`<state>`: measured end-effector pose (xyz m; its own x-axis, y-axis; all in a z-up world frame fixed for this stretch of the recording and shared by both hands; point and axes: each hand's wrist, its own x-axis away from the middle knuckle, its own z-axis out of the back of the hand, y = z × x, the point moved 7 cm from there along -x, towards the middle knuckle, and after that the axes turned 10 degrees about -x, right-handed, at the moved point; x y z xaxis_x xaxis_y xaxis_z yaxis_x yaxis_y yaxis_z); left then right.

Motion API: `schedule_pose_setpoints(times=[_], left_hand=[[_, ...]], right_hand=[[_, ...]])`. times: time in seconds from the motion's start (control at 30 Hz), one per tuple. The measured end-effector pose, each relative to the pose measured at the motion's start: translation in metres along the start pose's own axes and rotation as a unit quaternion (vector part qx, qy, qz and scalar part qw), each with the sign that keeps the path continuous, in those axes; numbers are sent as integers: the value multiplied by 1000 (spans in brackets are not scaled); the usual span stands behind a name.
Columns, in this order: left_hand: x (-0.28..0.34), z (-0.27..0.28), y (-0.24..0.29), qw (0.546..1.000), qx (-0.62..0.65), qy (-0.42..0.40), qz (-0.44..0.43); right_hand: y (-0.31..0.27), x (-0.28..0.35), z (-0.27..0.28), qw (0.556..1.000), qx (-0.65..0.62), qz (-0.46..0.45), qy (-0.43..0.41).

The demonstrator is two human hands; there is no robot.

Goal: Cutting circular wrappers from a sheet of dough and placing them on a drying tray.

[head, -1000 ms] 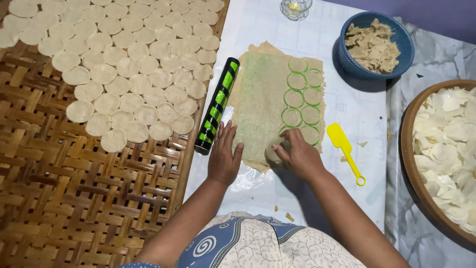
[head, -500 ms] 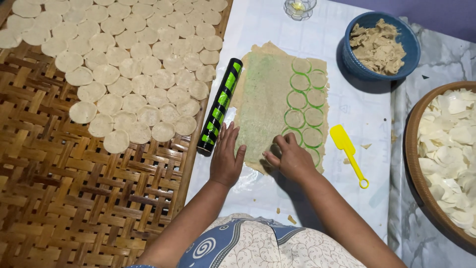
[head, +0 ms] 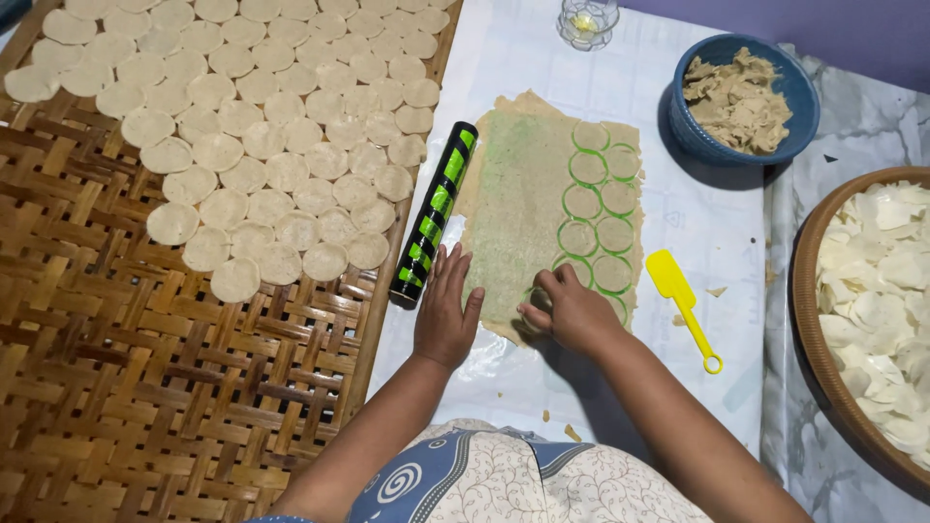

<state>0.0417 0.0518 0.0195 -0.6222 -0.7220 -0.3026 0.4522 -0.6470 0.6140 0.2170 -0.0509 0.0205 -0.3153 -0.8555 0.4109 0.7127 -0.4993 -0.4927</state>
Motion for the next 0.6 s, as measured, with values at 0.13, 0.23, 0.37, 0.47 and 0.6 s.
schedule_pose_setpoints(times=[0.13,0.23,0.37,0.47,0.6], left_hand=[[-1,0,-1,1000,-1,-5,3],[1,0,1,1000,2,-3,-1],[-1,0,0,1000,1,4,-1],[-1,0,0,1000,-2,5,-1],[0,-1,-1,1000,-5,4,2]], right_hand=[[3,-20,50,996,-87,-8,24],[8,-35,73,988,-109,25,104],[0,-51,68,991,-90,46,87],[-9,-52,59,994,-73,42,66],[-5,-57,34,999,-34,12,30]])
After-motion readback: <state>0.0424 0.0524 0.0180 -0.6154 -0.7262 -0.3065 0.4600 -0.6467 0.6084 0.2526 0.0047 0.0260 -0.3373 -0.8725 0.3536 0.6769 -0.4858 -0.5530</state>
